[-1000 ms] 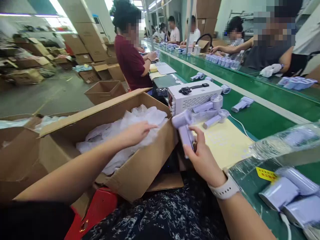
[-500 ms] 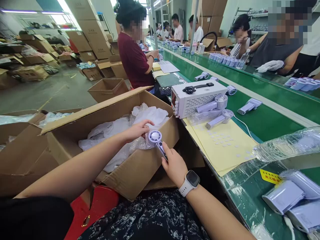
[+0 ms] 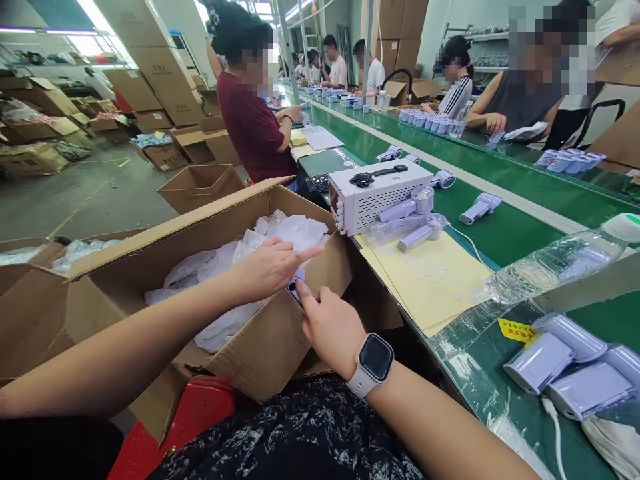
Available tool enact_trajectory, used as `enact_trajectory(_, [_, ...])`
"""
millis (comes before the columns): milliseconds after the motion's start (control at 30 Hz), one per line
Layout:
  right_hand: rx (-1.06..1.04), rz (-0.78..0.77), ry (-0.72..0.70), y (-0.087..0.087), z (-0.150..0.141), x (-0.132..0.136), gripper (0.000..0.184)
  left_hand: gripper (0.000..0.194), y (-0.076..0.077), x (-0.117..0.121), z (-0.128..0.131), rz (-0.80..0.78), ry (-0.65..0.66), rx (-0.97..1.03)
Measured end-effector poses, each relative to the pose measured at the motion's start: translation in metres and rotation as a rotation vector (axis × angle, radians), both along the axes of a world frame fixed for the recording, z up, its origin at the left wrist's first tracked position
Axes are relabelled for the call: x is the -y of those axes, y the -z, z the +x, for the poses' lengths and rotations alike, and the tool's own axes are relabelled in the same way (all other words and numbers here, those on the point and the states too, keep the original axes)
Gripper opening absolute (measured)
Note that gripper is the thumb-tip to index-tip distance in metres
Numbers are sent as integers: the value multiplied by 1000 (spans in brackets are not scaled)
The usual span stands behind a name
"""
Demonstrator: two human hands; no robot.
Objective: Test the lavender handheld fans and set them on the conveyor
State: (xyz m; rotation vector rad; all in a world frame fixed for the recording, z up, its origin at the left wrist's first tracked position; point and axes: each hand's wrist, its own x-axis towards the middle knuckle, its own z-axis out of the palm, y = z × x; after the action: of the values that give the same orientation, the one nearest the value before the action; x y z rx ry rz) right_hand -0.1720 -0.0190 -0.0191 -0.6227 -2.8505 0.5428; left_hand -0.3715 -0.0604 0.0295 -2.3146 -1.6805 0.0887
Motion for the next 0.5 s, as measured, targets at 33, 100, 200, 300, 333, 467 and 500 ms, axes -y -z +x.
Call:
enact_trajectory(33, [-22, -67, 13, 0, 0, 2, 63, 62, 1, -1, 1, 7, 10, -18])
enact_trajectory(100, [-68, -177, 35, 0, 1, 5, 61, 61, 2, -1, 5, -8, 74, -50])
enact_trajectory(200, [-150, -314, 90, 2, 5, -1, 55, 56, 2, 1, 12, 5, 195, -85])
enact_trajectory(300, [-288, -531, 196, 2, 11, -19, 44, 53, -2, 6, 18, 97, 231, -142])
enact_trajectory(333, [-339, -629, 229, 2, 13, -26, 38, 52, -4, 8, 19, 132, 229, -166])
enact_trajectory(467, [-524, -1103, 272, -1, 21, -44, 34, 51, -7, 11, 22, 239, 176, -198])
enact_trajectory(500, [-563, -1215, 265, -3, 24, -46, 36, 51, -6, 10, 22, 248, 147, -178])
